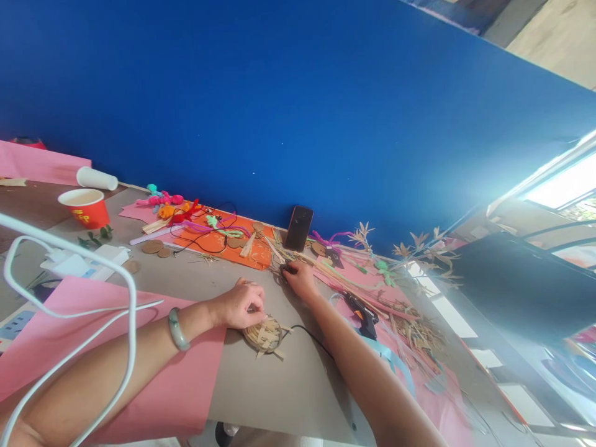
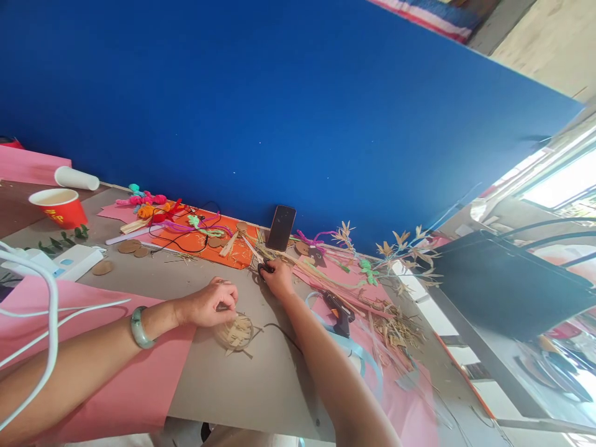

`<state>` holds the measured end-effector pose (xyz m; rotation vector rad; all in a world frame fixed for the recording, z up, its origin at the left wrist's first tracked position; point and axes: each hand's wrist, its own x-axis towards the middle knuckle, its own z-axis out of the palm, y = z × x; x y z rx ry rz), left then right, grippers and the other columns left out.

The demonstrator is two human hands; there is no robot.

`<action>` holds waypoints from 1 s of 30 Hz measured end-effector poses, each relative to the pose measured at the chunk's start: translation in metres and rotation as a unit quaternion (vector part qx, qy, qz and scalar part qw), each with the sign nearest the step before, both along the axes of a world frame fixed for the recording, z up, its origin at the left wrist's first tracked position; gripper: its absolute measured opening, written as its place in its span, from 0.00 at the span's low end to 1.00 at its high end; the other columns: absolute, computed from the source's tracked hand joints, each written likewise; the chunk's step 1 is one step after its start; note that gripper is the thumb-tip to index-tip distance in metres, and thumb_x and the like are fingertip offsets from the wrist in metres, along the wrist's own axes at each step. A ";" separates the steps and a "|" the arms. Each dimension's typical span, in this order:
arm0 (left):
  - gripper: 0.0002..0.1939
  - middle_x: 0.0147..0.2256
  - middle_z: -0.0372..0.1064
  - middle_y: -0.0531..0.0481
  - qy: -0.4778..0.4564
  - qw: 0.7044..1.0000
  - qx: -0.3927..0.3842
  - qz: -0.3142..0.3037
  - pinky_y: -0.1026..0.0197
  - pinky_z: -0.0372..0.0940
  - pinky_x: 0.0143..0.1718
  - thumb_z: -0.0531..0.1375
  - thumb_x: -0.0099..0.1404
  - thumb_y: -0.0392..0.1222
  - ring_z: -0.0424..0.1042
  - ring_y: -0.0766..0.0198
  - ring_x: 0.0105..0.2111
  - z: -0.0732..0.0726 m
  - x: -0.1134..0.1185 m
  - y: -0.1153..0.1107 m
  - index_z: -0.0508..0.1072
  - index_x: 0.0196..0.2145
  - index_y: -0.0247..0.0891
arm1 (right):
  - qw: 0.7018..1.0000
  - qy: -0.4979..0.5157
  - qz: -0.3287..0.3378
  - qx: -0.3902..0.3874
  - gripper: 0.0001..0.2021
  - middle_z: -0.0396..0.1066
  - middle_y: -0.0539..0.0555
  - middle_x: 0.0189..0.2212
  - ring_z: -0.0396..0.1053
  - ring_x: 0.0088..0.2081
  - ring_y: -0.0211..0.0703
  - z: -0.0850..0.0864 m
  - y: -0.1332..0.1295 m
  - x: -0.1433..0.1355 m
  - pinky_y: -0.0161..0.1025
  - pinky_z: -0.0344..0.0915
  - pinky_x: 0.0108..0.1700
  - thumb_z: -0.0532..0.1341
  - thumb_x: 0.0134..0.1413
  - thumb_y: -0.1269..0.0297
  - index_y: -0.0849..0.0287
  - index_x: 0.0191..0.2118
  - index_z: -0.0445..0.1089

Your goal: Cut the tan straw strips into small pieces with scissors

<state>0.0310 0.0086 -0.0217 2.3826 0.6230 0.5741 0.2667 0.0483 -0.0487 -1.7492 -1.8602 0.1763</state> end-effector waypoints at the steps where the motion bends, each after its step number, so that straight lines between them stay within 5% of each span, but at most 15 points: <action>1: 0.09 0.28 0.67 0.53 -0.004 1.000 0.002 0.011 0.58 0.52 0.44 0.61 0.56 0.38 0.65 0.66 0.31 -0.001 0.000 0.001 0.72 0.19 0.36 | 1.000 -0.002 0.003 0.002 0.10 0.66 0.50 0.21 0.59 0.27 0.39 0.000 0.000 -0.001 0.35 0.49 0.30 0.57 0.46 0.64 0.59 0.18 0.64; 10: 0.09 0.25 0.68 0.53 -0.045 0.990 -0.023 0.134 0.59 0.54 0.40 0.61 0.56 0.39 0.66 0.66 0.28 -0.008 0.000 0.009 0.69 0.20 0.36 | 0.999 -0.033 0.006 -0.006 0.08 0.67 0.51 0.23 0.60 0.29 0.39 0.005 -0.003 -0.008 0.35 0.49 0.32 0.60 0.45 0.65 0.59 0.20 0.67; 18: 0.06 0.26 0.71 0.53 -0.052 0.991 -0.034 0.119 0.59 0.55 0.43 0.59 0.55 0.35 0.67 0.66 0.28 -0.006 0.001 0.005 0.70 0.21 0.37 | 0.999 -0.023 -0.032 -0.030 0.10 0.66 0.51 0.21 0.59 0.28 0.40 0.004 -0.007 -0.009 0.36 0.47 0.32 0.59 0.46 0.63 0.59 0.18 0.64; 26: 0.05 0.25 0.71 0.52 -0.069 0.986 -0.034 0.145 0.60 0.58 0.39 0.59 0.55 0.36 0.67 0.66 0.28 -0.007 0.001 0.008 0.72 0.22 0.37 | 0.993 0.085 -0.031 -0.074 0.13 0.54 0.46 0.15 0.49 0.22 0.35 0.022 -0.007 -0.003 0.36 0.44 0.28 0.60 0.41 0.61 0.58 0.15 0.58; 30: 0.06 0.28 0.74 0.49 -0.121 0.971 -0.123 0.167 0.63 0.61 0.32 0.59 0.56 0.39 0.69 0.64 0.29 -0.004 0.002 0.008 0.75 0.27 0.35 | 0.977 0.179 -0.020 -0.115 0.14 0.53 0.45 0.15 0.48 0.21 0.34 0.041 -0.021 0.005 0.35 0.46 0.26 0.60 0.43 0.53 0.58 0.19 0.63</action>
